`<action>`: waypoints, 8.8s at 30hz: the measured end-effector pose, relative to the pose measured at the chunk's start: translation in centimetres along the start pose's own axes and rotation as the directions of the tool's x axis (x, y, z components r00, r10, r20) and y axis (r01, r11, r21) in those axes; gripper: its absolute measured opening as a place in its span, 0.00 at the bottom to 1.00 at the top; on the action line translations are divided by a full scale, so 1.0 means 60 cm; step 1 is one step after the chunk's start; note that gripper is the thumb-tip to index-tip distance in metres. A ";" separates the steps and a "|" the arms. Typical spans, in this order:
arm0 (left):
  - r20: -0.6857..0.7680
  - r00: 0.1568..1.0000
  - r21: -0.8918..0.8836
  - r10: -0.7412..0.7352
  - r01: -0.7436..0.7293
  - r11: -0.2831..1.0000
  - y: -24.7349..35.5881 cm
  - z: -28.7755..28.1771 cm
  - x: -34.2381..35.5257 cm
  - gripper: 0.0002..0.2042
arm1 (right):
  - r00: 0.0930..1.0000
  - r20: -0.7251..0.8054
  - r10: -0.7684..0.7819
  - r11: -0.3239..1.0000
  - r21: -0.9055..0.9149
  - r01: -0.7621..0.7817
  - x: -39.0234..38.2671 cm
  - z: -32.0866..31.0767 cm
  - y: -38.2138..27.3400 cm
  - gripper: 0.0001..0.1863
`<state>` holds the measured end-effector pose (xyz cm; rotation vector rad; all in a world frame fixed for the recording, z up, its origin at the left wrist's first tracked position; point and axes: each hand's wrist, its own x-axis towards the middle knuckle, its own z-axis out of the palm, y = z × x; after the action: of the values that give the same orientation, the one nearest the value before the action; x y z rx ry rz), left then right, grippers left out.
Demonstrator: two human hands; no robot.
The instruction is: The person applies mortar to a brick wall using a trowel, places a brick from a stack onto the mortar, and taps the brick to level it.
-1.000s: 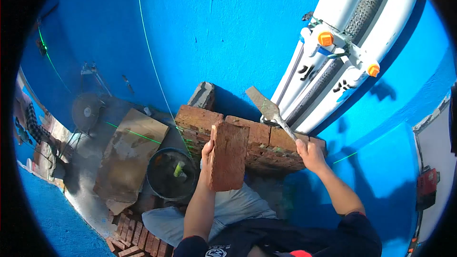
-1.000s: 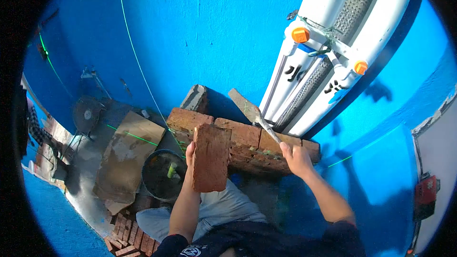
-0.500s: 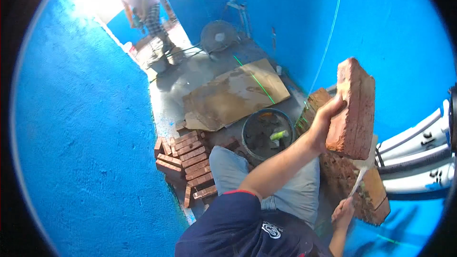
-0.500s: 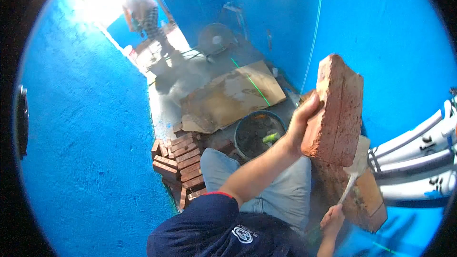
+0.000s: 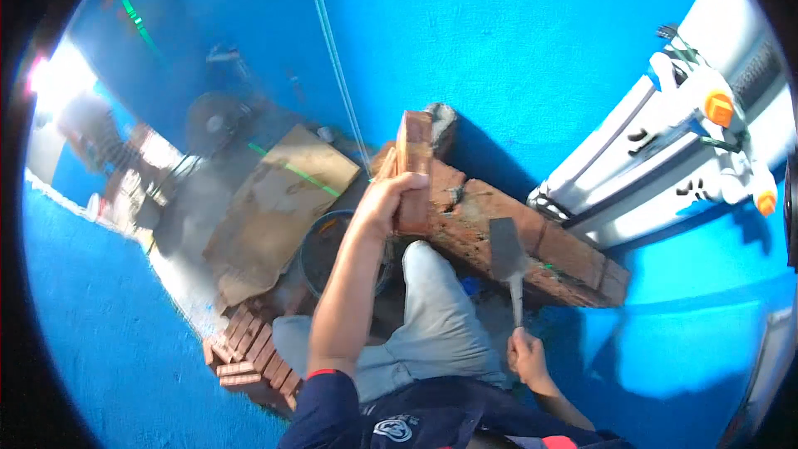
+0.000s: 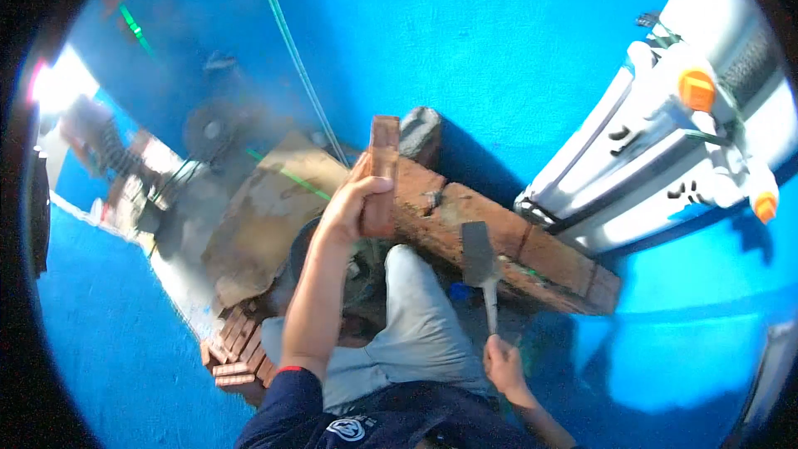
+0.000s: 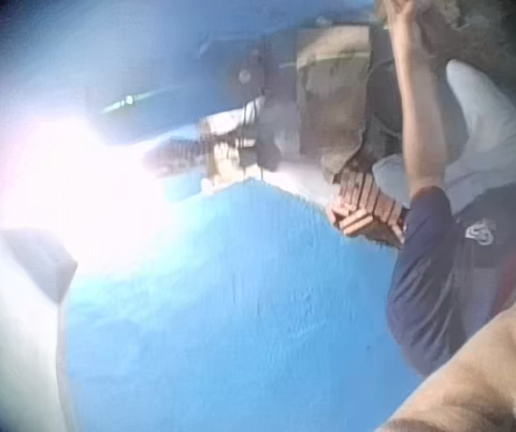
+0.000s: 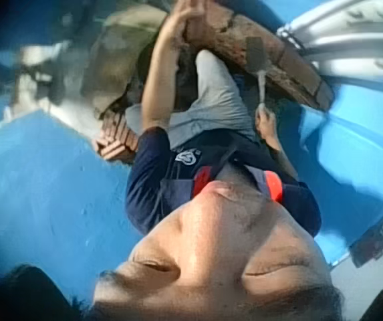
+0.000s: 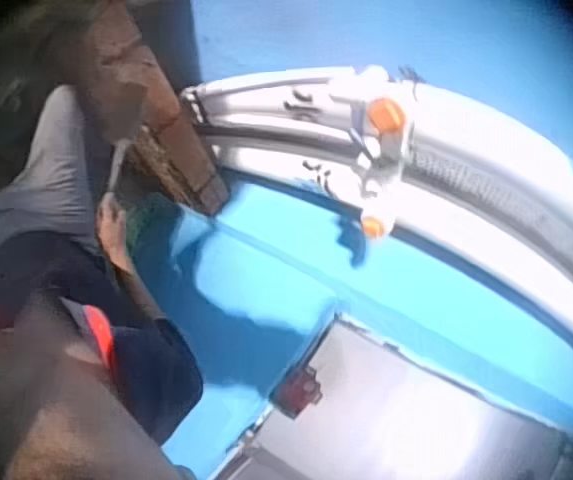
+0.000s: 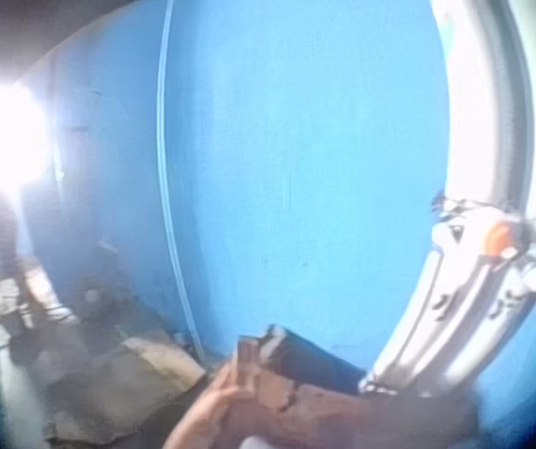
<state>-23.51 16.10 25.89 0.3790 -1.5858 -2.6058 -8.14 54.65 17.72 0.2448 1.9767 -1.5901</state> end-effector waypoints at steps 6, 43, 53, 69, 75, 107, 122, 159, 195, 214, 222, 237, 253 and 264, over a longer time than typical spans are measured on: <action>-0.069 0.954 0.998 0.292 0.063 0.030 0.025 0.044 0.202 0.48 | 0.994 -0.022 -0.109 0.969 -0.225 0.101 0.002 -0.029 0.001 0.30; -0.234 0.912 0.970 0.338 0.196 0.142 -0.100 0.039 0.405 0.36 | 0.987 -0.115 -0.112 0.821 -0.570 0.027 0.047 -0.022 -0.020 0.23; 0.240 0.971 -0.062 0.005 0.010 0.998 0.045 0.001 0.315 0.36 | 0.984 -0.131 0.123 0.980 -0.137 -0.141 0.060 -0.003 -0.068 0.28; 0.375 0.905 -0.650 0.200 0.103 0.753 0.035 0.018 0.221 0.35 | 0.996 -0.075 0.047 0.983 -0.172 -0.059 0.063 0.002 -0.014 0.23; 0.276 0.959 -0.556 0.062 0.107 0.824 0.022 0.041 0.232 0.31 | 0.982 -0.085 0.169 0.961 0.235 -0.145 0.061 0.014 -0.012 0.25; -0.184 0.964 0.982 0.194 0.188 -0.005 -0.074 0.038 0.451 0.50 | 0.971 -0.049 0.234 0.969 0.096 -0.228 0.085 -0.001 -0.036 0.29; 0.372 0.722 0.920 0.583 -0.369 -0.130 0.003 0.121 0.173 0.57 | 0.761 -0.124 -0.637 0.660 -0.598 0.455 0.115 -0.006 -0.291 0.13; 0.498 0.859 -0.585 -0.121 0.436 0.684 -0.155 0.027 -0.033 0.40 | 0.732 0.057 -0.679 0.586 -0.559 0.587 0.071 -0.077 -0.294 0.21; -0.110 0.993 0.950 0.038 0.094 0.299 0.073 0.085 0.260 0.46 | 0.862 -0.185 -0.471 0.780 -0.543 0.310 0.051 -0.077 -0.090 0.25; -0.189 0.982 0.953 -0.009 0.185 0.239 -0.019 0.040 0.452 0.53 | 0.973 -0.206 -0.104 0.937 -0.349 0.027 0.049 -0.066 -0.077 0.24; 0.262 0.956 -0.457 -0.131 0.243 0.856 0.020 -0.041 0.256 0.30 | 0.957 -0.078 -0.279 0.935 -0.248 0.252 0.100 -0.060 -0.061 0.18; 0.558 0.796 -0.635 0.232 0.230 0.738 0.019 0.072 0.188 0.35 | 0.988 -0.103 -0.118 0.991 -0.082 0.110 0.064 -0.033 -0.018 0.20; -0.235 0.968 0.972 0.092 0.234 0.018 0.003 0.056 0.419 0.53 | 0.987 -0.157 0.034 0.986 -0.155 -0.058 0.057 -0.026 -0.038 0.25; -0.256 0.958 0.966 0.132 0.260 -0.013 -0.069 0.040 0.435 0.55 | 0.995 -0.086 0.058 0.974 -0.214 -0.076 0.086 -0.042 -0.032 0.24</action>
<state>-49.07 15.27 18.78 0.8011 -3.0364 -0.6476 -14.10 55.37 16.80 0.2877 2.1601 -1.3272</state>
